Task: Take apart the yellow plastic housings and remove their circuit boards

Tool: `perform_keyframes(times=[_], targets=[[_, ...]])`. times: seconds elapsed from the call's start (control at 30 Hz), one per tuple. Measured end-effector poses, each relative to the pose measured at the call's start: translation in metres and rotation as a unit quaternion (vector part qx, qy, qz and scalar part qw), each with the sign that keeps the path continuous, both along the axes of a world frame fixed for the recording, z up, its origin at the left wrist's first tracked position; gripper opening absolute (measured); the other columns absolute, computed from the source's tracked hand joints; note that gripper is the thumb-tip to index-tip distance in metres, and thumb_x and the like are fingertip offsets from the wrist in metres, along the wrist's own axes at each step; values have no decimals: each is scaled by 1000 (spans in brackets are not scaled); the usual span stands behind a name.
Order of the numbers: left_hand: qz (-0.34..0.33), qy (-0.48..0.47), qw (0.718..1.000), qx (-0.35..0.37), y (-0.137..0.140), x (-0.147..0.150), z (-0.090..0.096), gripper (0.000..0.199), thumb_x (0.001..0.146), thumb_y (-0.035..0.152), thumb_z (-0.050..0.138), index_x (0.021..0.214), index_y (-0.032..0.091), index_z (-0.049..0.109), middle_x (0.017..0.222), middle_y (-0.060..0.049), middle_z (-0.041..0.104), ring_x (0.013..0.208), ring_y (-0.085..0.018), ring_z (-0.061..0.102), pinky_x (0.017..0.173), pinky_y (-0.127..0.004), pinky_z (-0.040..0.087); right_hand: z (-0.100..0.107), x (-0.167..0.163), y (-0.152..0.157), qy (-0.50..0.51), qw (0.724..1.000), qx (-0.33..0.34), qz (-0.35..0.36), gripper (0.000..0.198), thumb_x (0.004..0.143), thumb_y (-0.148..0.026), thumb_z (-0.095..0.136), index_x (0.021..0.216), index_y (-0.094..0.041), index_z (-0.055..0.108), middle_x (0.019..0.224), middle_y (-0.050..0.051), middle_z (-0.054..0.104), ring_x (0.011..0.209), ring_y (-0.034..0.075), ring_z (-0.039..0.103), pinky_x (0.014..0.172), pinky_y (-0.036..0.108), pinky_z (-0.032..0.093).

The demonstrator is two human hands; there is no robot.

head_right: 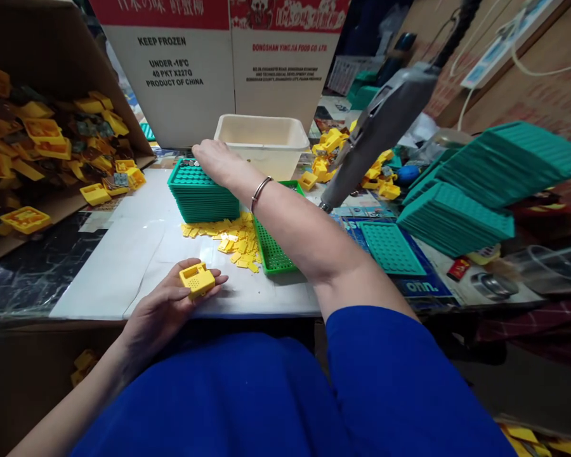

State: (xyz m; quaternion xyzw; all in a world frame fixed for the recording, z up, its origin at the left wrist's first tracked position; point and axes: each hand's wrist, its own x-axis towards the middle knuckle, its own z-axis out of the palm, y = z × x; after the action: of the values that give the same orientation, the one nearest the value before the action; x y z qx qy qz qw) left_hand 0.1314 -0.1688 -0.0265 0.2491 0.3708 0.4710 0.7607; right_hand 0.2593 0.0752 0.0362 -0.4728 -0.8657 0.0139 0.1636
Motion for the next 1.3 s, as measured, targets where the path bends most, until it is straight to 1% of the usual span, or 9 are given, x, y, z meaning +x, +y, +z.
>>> perform_keyframes(times=[0.2, 0.37, 0.43, 0.53, 0.67, 0.77, 1.07, 1.2, 1.3], targets=[[14, 13, 1000, 8, 4, 9, -4, 48, 69, 10, 65, 113, 20, 48, 105, -10, 73, 109, -28, 69, 110, -46, 42, 15, -1, -8, -29, 999, -22, -27, 28, 92, -4, 37, 99, -16, 61, 105, 12, 63, 107, 25, 57, 91, 36, 38], [51, 23, 998, 21, 6, 15, -7, 56, 67, 8, 67, 117, 23, 47, 109, -5, 70, 114, -23, 66, 110, -39, 41, 24, 11, -65, 127, 992, -24, -9, 18, 96, -14, 41, 101, -16, 58, 99, 8, 66, 94, 19, 59, 85, 32, 41], [73, 36, 996, 33, 7, 18, -9, 59, 69, 8, 69, 120, 26, 45, 111, -2, 68, 112, -19, 65, 107, -35, 42, 10, 17, -102, 227, 972, -62, 24, 13, 96, -17, 45, 99, -18, 57, 95, 5, 67, 89, 16, 60, 83, 29, 44], [94, 57, 992, 54, 8, 26, -13, 62, 71, 10, 71, 123, 29, 43, 110, 1, 66, 104, -14, 64, 98, -28, 45, -28, 20, -152, 353, 921, -159, 29, 7, 93, -19, 51, 92, -19, 57, 93, 2, 68, 85, 13, 62, 79, 26, 47], [81, 61, 991, 86, 7, 35, -20, 66, 72, 16, 73, 126, 31, 39, 119, -1, 60, 113, -16, 59, 99, -30, 46, -76, 18, -187, 444, 879, -177, -7, 9, 93, -23, 51, 95, -22, 60, 95, 2, 70, 87, 14, 64, 82, 28, 50], [85, 71, 989, 93, 5, 39, -22, 66, 72, 17, 74, 125, 32, 38, 120, 0, 58, 116, -17, 58, 98, -29, 46, -90, 16, -194, 462, 874, -150, 3, 10, 92, -25, 54, 92, -22, 64, 97, 4, 71, 92, 16, 64, 87, 31, 50], [78, 61, 991, 96, 4, 43, -18, 63, 74, 16, 73, 126, 29, 39, 116, -2, 61, 109, -17, 61, 97, -31, 47, -90, 26, -202, 526, 833, -172, -13, 9, 88, -25, 60, 92, -24, 68, 93, 2, 72, 86, 14, 66, 81, 30, 53], [68, 54, 991, 99, 3, 42, -16, 64, 73, 15, 73, 126, 29, 40, 111, 0, 63, 100, -15, 62, 90, -27, 49, -90, 33, -200, 490, 855, -162, 53, 6, 86, -25, 63, 87, -22, 69, 88, 2, 67, 84, 14, 63, 79, 30, 53], [70, 59, 992, 84, 3, 41, -14, 65, 71, 15, 73, 125, 29, 40, 112, 0, 64, 103, -15, 61, 88, -25, 48, -89, 38, -197, 490, 851, -179, 60, 6, 85, -25, 64, 87, -23, 69, 91, 3, 65, 87, 14, 62, 76, 29, 53]])
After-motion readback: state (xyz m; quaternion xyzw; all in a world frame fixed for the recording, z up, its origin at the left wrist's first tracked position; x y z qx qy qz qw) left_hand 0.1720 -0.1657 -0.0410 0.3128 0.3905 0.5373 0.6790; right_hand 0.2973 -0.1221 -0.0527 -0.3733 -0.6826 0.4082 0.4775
